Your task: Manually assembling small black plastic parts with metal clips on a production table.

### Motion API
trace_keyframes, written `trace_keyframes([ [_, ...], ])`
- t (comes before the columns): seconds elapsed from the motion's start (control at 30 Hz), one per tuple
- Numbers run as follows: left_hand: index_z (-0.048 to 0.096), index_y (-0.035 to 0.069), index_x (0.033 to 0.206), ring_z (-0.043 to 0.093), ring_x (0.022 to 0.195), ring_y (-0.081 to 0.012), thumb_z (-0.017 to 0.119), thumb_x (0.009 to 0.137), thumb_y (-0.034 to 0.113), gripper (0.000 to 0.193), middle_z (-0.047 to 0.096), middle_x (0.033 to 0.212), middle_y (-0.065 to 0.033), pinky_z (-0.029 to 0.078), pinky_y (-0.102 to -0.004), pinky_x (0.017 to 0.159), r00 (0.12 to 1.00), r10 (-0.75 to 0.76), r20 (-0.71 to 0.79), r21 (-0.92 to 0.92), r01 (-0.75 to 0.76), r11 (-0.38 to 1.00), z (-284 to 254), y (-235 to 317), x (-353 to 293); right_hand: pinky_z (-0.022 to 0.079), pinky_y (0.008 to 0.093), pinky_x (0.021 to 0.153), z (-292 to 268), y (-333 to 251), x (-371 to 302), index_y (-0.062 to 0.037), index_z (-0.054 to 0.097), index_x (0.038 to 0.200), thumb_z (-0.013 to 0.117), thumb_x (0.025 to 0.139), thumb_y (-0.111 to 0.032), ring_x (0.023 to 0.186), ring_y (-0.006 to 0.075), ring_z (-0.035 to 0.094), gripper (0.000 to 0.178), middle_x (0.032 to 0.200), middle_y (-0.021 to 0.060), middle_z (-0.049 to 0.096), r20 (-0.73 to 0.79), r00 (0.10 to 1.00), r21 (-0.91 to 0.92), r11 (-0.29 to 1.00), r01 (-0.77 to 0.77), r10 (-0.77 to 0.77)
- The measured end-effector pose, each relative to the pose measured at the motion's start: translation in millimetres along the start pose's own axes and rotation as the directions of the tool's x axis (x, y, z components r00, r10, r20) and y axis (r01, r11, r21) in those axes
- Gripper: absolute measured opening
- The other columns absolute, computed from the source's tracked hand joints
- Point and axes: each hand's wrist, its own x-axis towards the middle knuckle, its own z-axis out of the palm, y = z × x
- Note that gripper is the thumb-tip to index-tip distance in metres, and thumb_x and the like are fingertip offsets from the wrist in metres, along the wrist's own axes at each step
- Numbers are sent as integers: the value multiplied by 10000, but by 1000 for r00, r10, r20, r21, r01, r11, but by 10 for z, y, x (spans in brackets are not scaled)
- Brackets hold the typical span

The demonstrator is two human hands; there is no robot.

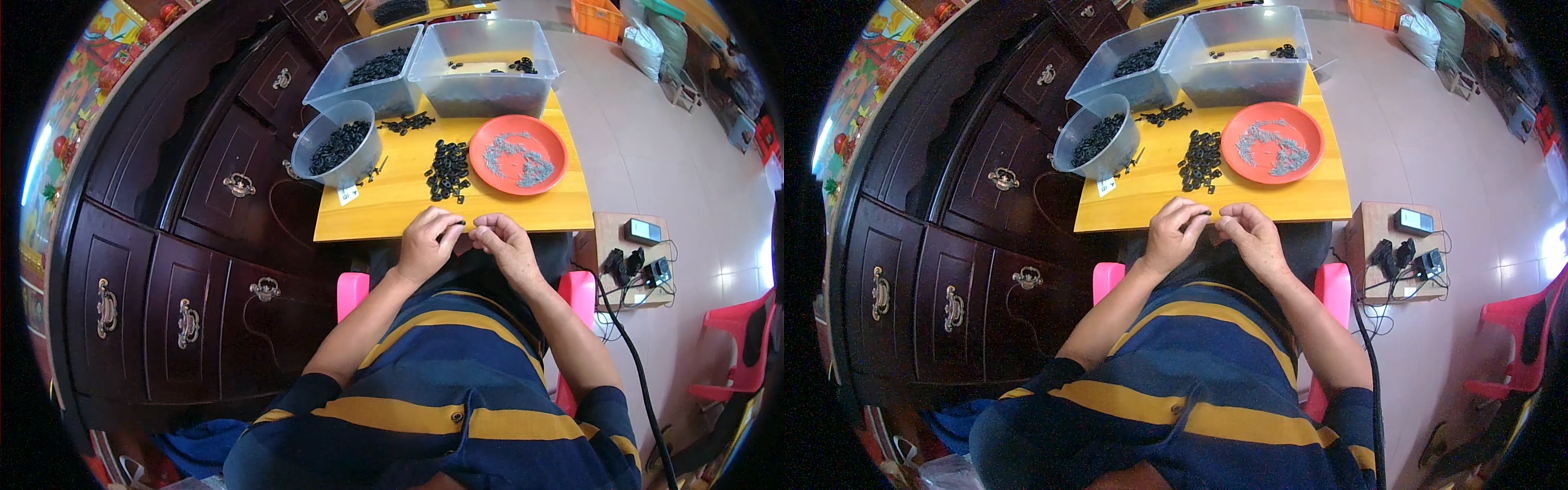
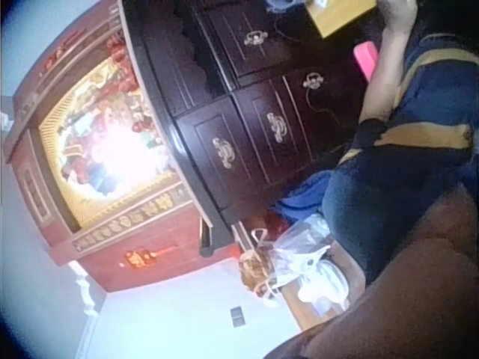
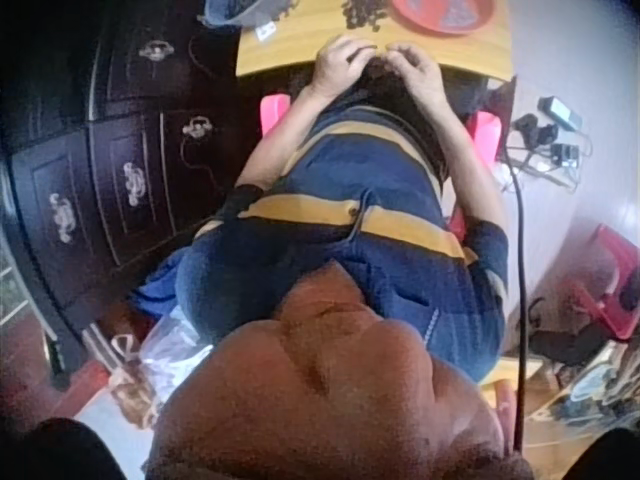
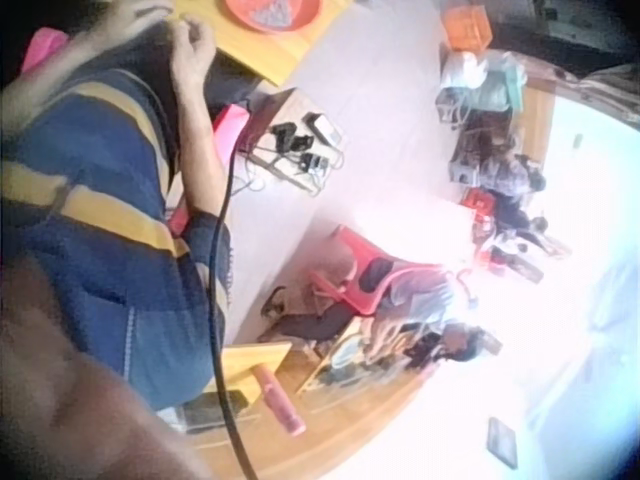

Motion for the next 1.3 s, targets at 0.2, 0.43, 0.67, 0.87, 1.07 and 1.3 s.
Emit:
trace_keyframes([
  [0.2, 720, 34, 939, 676, 798, -309, 708, 852, 74, 96, 679, 883, -129, 542, -392, 691, 997, -70, 26, 88, 68, 994, 122, -159, 278, 475, 226, 712, -64, 29, 60, -19, 616, 1141, 599, 995, -126, 811, 95, 625, 182, 937, 30, 693, -119, 991, -25, 998, 66, -68],
  [0.43, 681, 74, 1144, 675, 817, -301, 711, 853, 151, 303, 654, 896, -100, 545, -408, 686, 993, 22, 119, 260, -52, 964, 412, -88, 333, 469, 212, 705, -100, 7, 59, -21, 604, 1137, 587, 996, -114, 793, 87, 606, 170, 945, 39, 684, -135, 986, -45, 995, 88, -94],
  [0.67, 632, 45, 1224, 669, 871, -344, 707, 853, 183, 404, 649, 986, -136, 548, -443, 725, 976, -163, 145, 264, 120, 957, 172, -135, 206, 474, 219, 688, -85, -7, 47, -26, 613, 1112, 593, 985, -121, 773, 84, 611, 160, 921, 28, 690, -137, 988, -43, 997, 67, -73],
  [0.87, 688, 70, 1110, 663, 833, -332, 691, 867, 186, 269, 610, 917, -123, 545, -442, 699, 985, -85, 148, 337, 31, 941, 163, -159, 146, 473, 216, 692, -92, 52, 60, -29, 616, 1094, 596, 980, -124, 768, 81, 611, 150, 908, 23, 691, -109, 993, -57, 997, 42, -48],
  [1.07, 712, 86, 1033, 660, 785, -287, 717, 854, 216, 221, 609, 887, -86, 540, -415, 667, 987, -17, 160, 323, -36, 946, 68, -133, 74, 477, 214, 695, -91, 32, 54, -26, 621, 1077, 601, 978, -117, 759, 83, 611, 136, 907, 27, 691, -131, 991, -87, 996, 18, -29],
  [1.3, 734, 83, 941, 665, 750, -261, 797, 769, 180, 207, 641, 844, -71, 544, -378, 655, 974, 146, 174, 213, -182, 960, -34, -122, -15, 462, 200, 692, -110, 71, 67, -48, 628, 1109, 611, 976, -138, 778, 75, 612, 161, 931, 18, 694, -112, 993, -74, 997, 17, -25],
])
